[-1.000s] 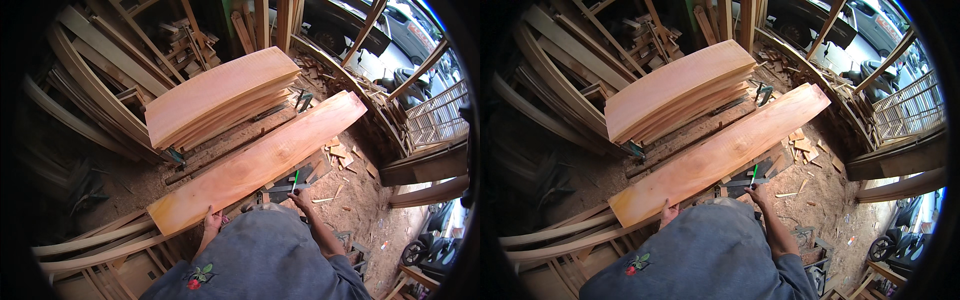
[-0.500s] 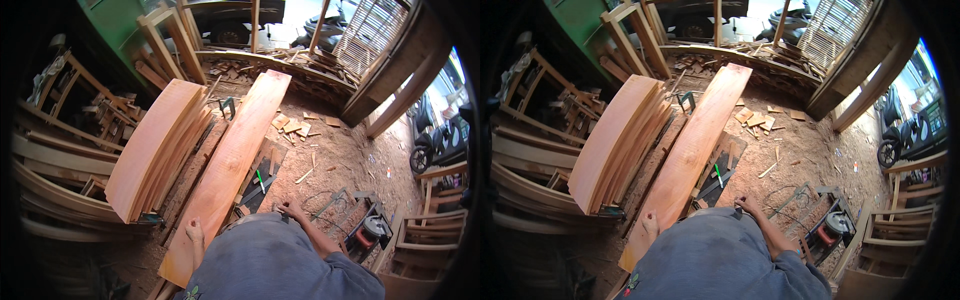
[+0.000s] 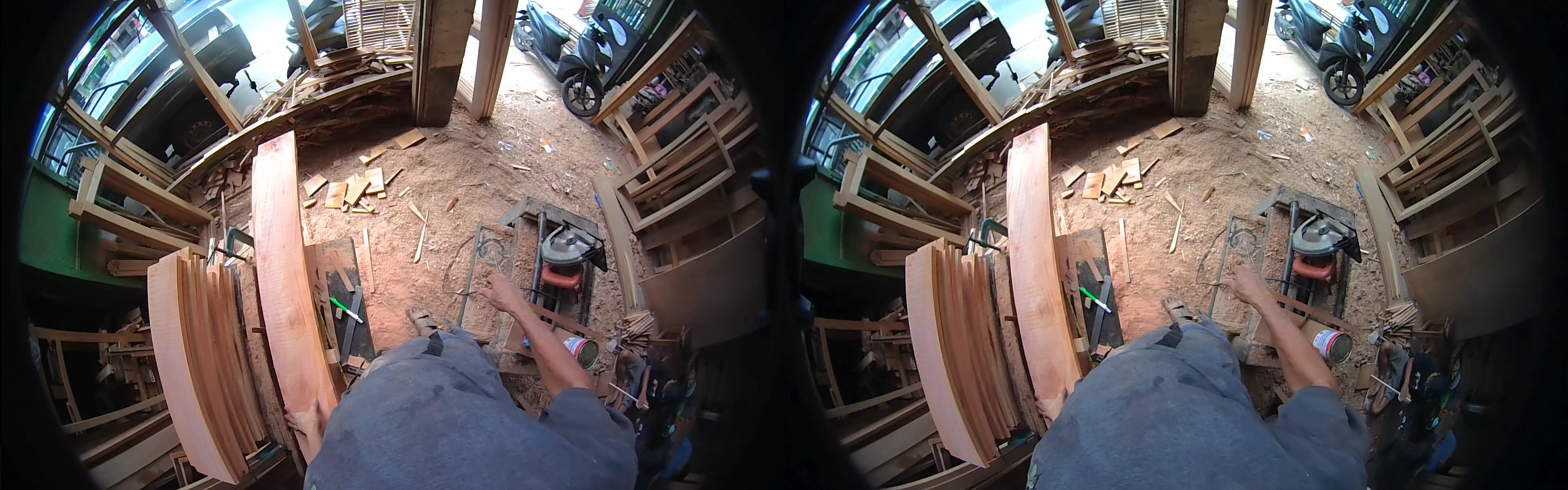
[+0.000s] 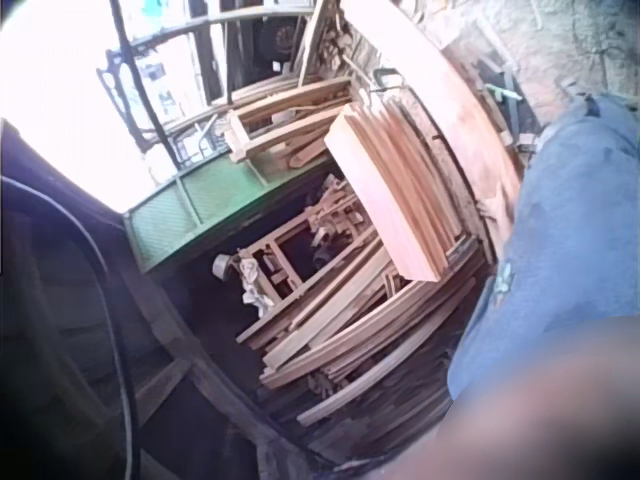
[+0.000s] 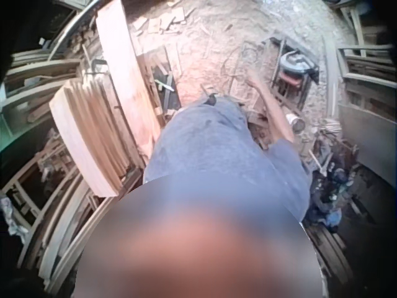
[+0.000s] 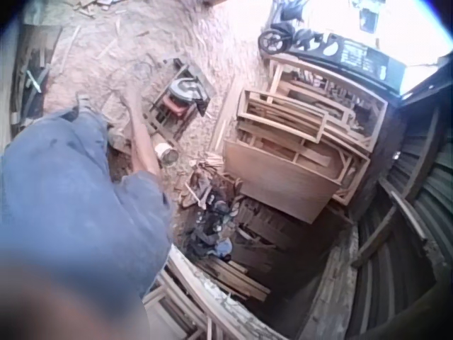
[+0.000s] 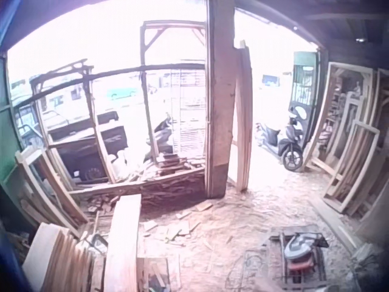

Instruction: The person repeatedly cuts wooden planks using a handheld circular saw, then stacks the cut pieces. The person positions each plank, makes a straight cut, and places the finished piece onto a growing stack.

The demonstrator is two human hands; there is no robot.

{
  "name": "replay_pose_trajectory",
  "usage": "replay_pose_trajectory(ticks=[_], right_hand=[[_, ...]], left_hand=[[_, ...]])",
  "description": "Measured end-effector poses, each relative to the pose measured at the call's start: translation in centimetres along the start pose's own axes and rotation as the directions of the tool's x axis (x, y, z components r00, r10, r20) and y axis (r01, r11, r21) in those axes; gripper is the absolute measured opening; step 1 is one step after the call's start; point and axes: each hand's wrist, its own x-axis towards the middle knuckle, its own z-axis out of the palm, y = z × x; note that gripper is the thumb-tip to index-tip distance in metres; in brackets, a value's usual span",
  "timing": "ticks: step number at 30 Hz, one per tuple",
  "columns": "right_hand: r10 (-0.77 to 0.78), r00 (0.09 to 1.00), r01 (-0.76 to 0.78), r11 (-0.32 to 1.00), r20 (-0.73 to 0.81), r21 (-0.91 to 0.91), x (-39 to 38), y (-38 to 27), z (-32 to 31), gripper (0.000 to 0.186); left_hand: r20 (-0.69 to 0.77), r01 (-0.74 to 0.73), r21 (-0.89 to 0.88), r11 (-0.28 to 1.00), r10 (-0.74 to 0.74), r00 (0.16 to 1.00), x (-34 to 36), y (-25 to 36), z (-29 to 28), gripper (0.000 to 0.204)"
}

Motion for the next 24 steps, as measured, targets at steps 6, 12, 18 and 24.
replay_pose_trajectory(ticks=[6, 12, 18, 24], right_hand=[[0.122, 0.958, -0.23, 0.867, -0.259, -0.443, -2.5, 12.7, -4.4, 0.024], [0.385, 0.897, -0.257, 0.854, 0.216, -0.451, 1.1, 18.4, -5.8, 0.033], [0.369, 0.902, -0.257, 0.876, 0.224, -0.408, 2.6, 18.7, -6.7, 0.042], [0.328, 0.943, -0.309, 0.925, 0.051, -0.221, 0.1, 19.7, -15.9, 0.037]], left_hand=[[-0.015, 0.036, -0.027, 0.999, -0.036, 0.999, 0.5, 0.9, -0.5, 0.113], [-0.017, 0.08, -0.058, 0.995, -0.081, 0.997, -0.1, 1.2, -0.6, 0.113], [-0.026, 0.1, -0.093, 0.991, -0.103, 0.994, -0.5, 0.5, -0.7, 0.113], [-0.042, 0.094, -0.14, 0.986, -0.101, 0.994, -0.2, 0.2, 0.3, 0.112]])
